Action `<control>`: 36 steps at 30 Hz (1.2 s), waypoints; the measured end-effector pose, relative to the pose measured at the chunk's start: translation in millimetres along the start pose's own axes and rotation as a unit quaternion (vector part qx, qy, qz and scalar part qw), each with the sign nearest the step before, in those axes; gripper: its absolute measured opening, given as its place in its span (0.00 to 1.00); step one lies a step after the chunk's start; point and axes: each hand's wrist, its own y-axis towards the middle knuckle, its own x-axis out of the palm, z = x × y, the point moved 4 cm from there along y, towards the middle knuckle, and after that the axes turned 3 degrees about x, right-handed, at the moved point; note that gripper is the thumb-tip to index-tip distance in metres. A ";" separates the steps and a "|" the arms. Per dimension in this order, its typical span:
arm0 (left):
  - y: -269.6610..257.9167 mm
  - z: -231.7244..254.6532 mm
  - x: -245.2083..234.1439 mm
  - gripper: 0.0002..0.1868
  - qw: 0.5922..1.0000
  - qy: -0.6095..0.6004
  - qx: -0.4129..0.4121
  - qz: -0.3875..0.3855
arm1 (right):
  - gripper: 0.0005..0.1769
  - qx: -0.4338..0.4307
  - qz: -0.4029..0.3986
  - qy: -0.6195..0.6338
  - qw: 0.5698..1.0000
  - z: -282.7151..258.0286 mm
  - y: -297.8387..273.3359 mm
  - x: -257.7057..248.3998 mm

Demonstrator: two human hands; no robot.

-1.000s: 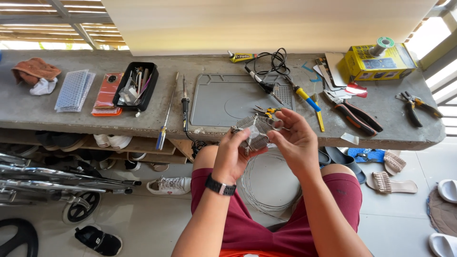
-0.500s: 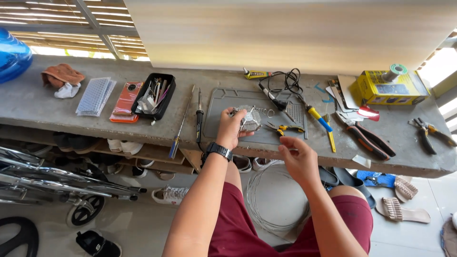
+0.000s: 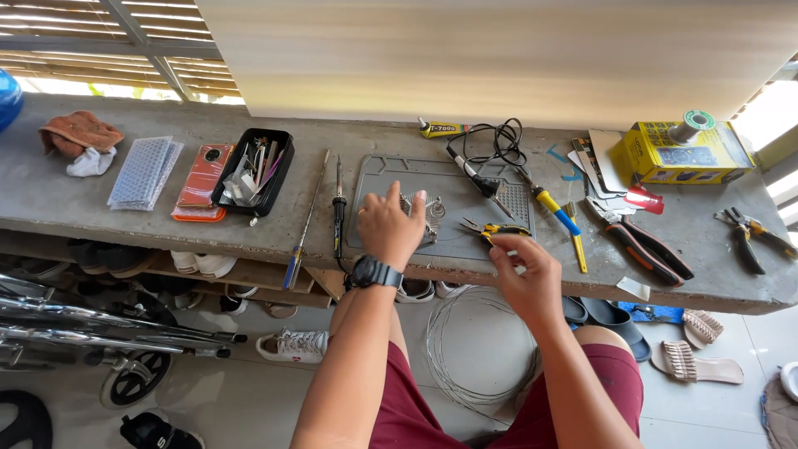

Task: The person solders a metal heatsink using a soldering iron and solder wire, then uses pliers to trim the excess solder. They manipulate the heatsink and tools on a workbench.

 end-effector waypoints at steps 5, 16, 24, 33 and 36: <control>-20.6 -8.4 -31.8 0.38 0.969 -0.216 0.121 -0.020 | 0.12 -0.022 0.008 -0.010 1.000 -27.3 52.1 1.5; -25.1 -22.4 -8.8 0.62 0.957 -0.203 0.183 -0.094 | 0.14 -0.058 -0.194 -0.439 0.876 57.2 208.8 129.5; -25.1 -27.6 -7.3 0.62 0.953 -0.219 0.197 -0.072 | 0.19 -0.017 -0.213 -0.440 0.872 62.0 229.4 129.8; -32.6 -17.9 -5.2 0.60 0.969 -0.159 0.185 -0.028 | 0.16 -0.052 -0.023 -0.360 0.931 -8.0 210.6 34.5; -29.9 -21.0 6.6 0.61 0.975 -0.117 0.190 0.008 | 0.10 -0.187 0.121 -0.296 0.929 -45.8 173.6 -4.4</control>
